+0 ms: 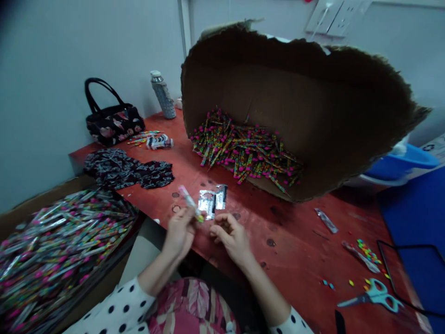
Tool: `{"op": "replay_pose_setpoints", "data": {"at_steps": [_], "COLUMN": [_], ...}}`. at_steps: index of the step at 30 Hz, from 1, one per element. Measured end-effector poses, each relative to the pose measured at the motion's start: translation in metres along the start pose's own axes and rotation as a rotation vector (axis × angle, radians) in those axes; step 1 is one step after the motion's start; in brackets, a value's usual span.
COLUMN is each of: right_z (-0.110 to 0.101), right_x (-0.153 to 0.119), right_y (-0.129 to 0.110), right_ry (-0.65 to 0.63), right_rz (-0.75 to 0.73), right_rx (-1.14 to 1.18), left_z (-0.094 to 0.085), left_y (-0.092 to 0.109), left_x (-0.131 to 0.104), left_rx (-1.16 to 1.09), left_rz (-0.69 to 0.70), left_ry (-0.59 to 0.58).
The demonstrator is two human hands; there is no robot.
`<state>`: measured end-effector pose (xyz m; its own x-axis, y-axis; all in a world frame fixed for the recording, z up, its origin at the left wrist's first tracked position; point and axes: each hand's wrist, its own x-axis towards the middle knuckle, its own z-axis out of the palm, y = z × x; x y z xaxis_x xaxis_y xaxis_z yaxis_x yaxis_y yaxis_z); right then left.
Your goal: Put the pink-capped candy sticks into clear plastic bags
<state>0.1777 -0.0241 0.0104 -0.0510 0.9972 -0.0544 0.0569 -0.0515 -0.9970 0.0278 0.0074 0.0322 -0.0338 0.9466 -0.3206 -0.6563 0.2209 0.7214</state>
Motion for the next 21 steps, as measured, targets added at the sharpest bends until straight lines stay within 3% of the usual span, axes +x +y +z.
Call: {"op": "replay_pose_setpoints", "data": {"at_steps": [4, 6, 7, 10, 14, 21], "right_z": [-0.057, -0.087, -0.098, -0.113, -0.107, -0.113], "right_x": [0.041, 0.073, 0.089, 0.133, 0.166, 0.201], "right_y": [-0.006, -0.009, -0.01, -0.012, -0.013, -0.015], "right_ry": [0.105, 0.169, 0.173, 0.023, -0.118, -0.35], "right_rz": [-0.33, -0.418, -0.431, -0.482, -0.587, -0.718], "right_rx": [-0.741, -1.095, -1.25, -1.577, -1.705, -1.735], "left_z": [-0.043, -0.061, -0.067, -0.069, -0.054, -0.046], "left_y": [0.072, 0.093, 0.096, 0.082, 0.051, 0.029], "left_x": [0.012, 0.016, 0.016, 0.013, 0.008, 0.01], "left_rx": [-0.175, -0.172, -0.156, -0.091, -0.037, 0.044], "left_rz": [0.394, 0.488, 0.465, 0.291, 0.101, 0.072], "left_ry": [0.256, 0.427, 0.463, 0.419, 0.284, 0.176]}}
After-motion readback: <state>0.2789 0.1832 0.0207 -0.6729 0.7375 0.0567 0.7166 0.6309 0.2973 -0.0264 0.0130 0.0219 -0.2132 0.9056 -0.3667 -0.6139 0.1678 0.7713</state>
